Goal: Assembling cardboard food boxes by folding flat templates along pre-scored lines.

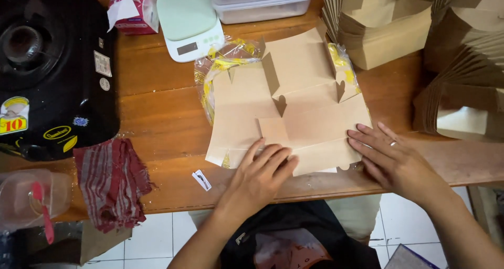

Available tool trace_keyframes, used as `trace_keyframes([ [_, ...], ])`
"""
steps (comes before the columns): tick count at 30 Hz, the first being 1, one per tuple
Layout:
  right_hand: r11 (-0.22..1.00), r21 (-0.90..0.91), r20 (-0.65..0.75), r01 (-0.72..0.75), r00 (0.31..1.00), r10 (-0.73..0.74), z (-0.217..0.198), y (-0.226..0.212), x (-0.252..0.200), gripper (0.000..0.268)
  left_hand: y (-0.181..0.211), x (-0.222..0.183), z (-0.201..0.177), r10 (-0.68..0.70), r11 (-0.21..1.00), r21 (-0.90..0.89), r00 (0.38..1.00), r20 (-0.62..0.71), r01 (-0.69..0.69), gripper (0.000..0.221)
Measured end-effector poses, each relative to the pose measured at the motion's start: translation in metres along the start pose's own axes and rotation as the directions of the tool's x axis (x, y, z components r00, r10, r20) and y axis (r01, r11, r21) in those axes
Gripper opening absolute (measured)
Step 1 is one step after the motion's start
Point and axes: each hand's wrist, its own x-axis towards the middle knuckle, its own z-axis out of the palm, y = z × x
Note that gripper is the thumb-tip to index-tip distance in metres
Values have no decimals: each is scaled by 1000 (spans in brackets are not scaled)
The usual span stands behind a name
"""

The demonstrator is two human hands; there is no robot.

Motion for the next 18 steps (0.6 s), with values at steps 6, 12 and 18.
trace_keyframes([
  [6,999,15,7,31,1000,-31,-4,-7,-2,48,-4,-22,7,-72,987,-148,996,-46,64,10],
  [12,997,8,52,71,996,-71,-8,-6,11,43,8,-16,18,-121,991,53,993,-13,121,36],
  [18,997,6,10,-77,997,77,4,-4,18,28,2,0,17,-262,958,-156,957,-123,242,11],
])
